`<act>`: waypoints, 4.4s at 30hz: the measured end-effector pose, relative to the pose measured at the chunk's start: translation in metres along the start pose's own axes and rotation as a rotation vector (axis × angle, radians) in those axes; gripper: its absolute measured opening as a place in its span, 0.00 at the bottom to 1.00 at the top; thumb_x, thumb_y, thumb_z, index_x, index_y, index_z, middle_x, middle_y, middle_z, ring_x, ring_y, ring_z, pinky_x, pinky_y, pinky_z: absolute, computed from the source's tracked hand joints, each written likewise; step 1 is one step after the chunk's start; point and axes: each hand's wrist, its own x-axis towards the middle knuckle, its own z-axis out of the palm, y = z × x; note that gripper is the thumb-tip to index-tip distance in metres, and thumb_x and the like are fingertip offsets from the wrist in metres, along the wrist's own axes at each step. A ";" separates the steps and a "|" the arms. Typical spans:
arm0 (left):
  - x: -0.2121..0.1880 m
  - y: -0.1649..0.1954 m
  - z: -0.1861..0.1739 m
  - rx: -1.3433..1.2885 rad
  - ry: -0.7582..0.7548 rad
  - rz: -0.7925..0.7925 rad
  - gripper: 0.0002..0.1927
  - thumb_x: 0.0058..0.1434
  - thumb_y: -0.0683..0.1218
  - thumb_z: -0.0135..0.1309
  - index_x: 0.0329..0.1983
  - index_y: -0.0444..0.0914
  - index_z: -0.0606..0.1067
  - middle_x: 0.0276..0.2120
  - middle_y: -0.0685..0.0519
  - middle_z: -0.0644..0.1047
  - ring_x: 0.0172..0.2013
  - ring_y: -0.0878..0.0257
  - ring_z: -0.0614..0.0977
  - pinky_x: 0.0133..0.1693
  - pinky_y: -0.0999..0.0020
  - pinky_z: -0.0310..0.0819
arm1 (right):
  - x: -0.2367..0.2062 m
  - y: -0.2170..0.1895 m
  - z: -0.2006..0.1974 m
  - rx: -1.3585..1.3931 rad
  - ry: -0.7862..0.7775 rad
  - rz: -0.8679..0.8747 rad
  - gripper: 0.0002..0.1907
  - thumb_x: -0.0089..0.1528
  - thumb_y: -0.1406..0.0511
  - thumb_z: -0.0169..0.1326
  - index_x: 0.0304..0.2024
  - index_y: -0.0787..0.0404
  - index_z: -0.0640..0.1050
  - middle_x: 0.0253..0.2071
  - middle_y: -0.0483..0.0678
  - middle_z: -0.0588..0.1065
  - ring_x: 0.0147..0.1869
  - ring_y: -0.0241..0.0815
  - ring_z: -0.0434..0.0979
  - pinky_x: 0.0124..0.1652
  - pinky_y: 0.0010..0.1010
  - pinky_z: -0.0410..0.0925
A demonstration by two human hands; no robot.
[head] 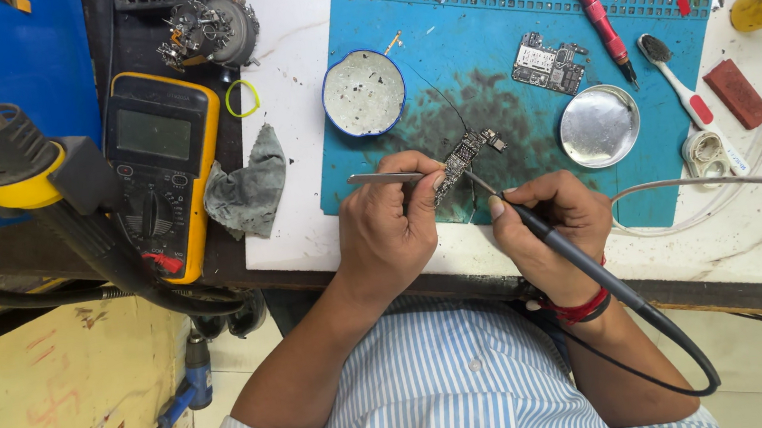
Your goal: The person holds a small circuit board with tweezers in the left hand and uses a soldering iron in the right hand to apply solder to specific points on the board. The person repeatedly touches the iron to the board and occasionally repositions the board to access different areas.
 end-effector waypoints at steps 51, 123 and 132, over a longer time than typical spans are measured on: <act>0.002 -0.004 0.002 -0.005 0.005 0.008 0.05 0.71 0.41 0.55 0.43 0.35 0.71 0.36 0.53 0.80 0.27 0.61 0.79 0.31 0.64 0.73 | 0.006 0.003 -0.001 -0.042 -0.070 -0.071 0.06 0.60 0.75 0.62 0.36 0.67 0.77 0.27 0.44 0.77 0.28 0.23 0.70 0.29 0.18 0.61; 0.015 -0.008 0.012 -0.047 0.025 0.001 0.05 0.72 0.39 0.54 0.44 0.35 0.69 0.37 0.52 0.79 0.28 0.63 0.80 0.31 0.67 0.74 | 0.014 0.006 -0.009 -0.012 -0.057 -0.033 0.06 0.61 0.75 0.62 0.37 0.67 0.77 0.27 0.43 0.76 0.27 0.24 0.70 0.27 0.17 0.61; 0.014 -0.010 0.013 -0.048 0.021 -0.016 0.05 0.72 0.39 0.54 0.45 0.35 0.70 0.36 0.52 0.79 0.28 0.62 0.81 0.31 0.66 0.74 | 0.012 0.007 -0.008 -0.043 -0.045 -0.042 0.05 0.60 0.75 0.62 0.36 0.67 0.78 0.27 0.43 0.76 0.27 0.24 0.70 0.28 0.18 0.61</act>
